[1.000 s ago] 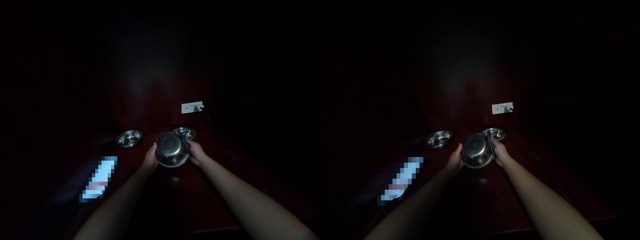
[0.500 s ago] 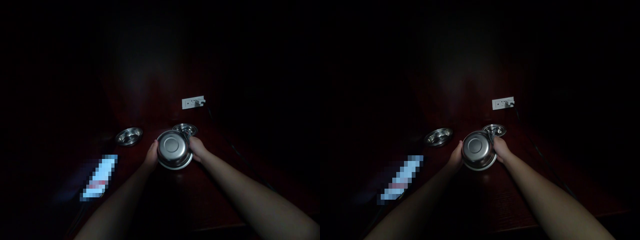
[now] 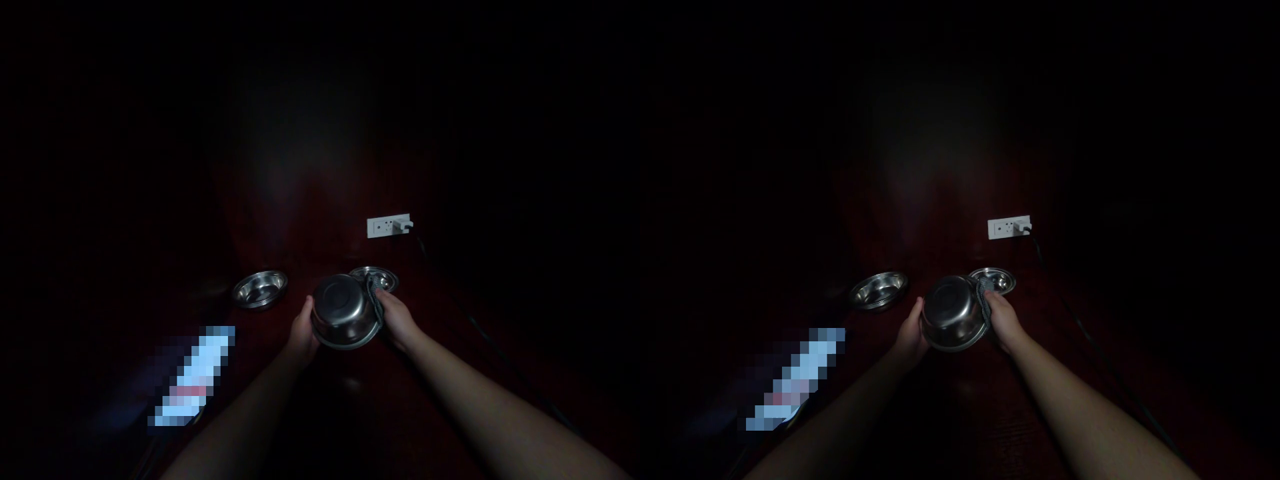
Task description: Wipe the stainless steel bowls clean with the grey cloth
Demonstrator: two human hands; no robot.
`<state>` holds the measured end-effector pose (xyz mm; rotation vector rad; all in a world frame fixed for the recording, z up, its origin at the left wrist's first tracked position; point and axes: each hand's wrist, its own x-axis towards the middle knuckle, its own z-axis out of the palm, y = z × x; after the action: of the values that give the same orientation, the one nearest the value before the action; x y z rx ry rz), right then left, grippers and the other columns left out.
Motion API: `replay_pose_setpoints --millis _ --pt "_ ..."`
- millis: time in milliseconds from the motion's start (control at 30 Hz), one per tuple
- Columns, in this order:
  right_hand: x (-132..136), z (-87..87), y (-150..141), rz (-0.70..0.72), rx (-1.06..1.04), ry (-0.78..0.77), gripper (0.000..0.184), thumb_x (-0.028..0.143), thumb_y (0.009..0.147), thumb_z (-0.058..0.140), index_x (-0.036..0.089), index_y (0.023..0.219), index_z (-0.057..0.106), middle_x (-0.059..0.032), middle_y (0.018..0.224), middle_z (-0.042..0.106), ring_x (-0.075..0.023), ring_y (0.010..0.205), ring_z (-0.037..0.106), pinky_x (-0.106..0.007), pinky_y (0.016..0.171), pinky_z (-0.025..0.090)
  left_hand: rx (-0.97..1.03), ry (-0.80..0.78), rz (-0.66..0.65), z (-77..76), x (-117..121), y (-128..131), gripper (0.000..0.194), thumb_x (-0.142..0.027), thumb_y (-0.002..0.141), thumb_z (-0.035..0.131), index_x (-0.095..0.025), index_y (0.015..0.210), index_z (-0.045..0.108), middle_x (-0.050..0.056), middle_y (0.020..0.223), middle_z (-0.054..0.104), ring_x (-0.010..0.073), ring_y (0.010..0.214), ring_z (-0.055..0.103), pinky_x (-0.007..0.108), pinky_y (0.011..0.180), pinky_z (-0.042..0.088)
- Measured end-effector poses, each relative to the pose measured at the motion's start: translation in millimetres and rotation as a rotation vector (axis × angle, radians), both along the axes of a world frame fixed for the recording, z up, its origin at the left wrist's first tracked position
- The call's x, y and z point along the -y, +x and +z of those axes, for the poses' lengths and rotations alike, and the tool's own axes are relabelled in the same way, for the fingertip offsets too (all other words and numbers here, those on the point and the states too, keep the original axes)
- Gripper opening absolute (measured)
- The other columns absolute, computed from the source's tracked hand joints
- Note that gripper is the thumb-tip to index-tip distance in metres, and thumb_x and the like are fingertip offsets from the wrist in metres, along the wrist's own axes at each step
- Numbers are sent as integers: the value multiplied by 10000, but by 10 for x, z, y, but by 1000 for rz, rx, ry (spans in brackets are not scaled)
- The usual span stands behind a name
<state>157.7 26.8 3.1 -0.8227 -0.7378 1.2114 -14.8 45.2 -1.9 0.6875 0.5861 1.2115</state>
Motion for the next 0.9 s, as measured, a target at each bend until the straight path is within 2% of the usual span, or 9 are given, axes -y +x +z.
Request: replay_pose_setpoints --millis 100,267,367,433,500,600,700,900 --pt "27 12 17 115 33 52 194 341 705 633 198 835 622 2 773 690 -146 662 619 -261 636 465 1 -30 10 22 -24 -26 401 -420 829 454 -108 1017 621 114 1064 652 225 1058 571 351 966 406" --pt "54 25 110 272 243 147 248 355 733 603 203 929 594 28 622 648 -114 437 533 -240 442 406 -25 -65 32 26 -55 -70 420 -454 816 453 -116 987 635 105 1000 675 233 1025 587 367 946 419" --pt "56 36 131 289 322 180 302 357 710 621 192 958 580 30 582 632 -124 411 526 -242 407 397 -31 -69 28 15 -73 -81 430 -468 810 455 -116 979 637 108 966 683 231 991 602 367 922 436" --pt "53 48 113 245 278 128 312 402 727 592 185 951 581 17 576 635 -131 405 527 -253 406 405 -39 -82 41 1 -83 -79 427 -472 806 461 -120 970 638 106 945 687 225 967 612 361 904 447" --pt "48 65 83 133 187 17 314 455 776 519 181 908 596 -5 587 646 -142 442 554 -268 447 440 -62 -97 64 -19 -88 -71 415 -472 798 476 -122 946 642 104 926 691 218 939 621 350 885 457" --pt "38 90 57 7 130 -85 289 439 809 488 185 834 622 -40 691 684 -168 609 628 -289 606 500 -121 -80 97 -48 -84 -50 404 -470 782 506 -112 903 650 109 909 693 211 900 632 330 858 469" --pt "27 92 68 49 186 -41 254 419 795 522 194 804 639 -58 808 701 -194 740 650 -305 695 511 -167 -65 140 -61 -78 -34 401 -469 766 533 -105 885 653 112 882 696 207 867 640 317 833 478" --pt "13 63 88 190 164 20 203 352 791 551 177 829 646 -61 788 702 -179 719 658 -289 705 518 -172 -63 153 -52 -107 -38 388 -462 759 546 -107 868 659 110 831 701 199 831 649 307 813 487"
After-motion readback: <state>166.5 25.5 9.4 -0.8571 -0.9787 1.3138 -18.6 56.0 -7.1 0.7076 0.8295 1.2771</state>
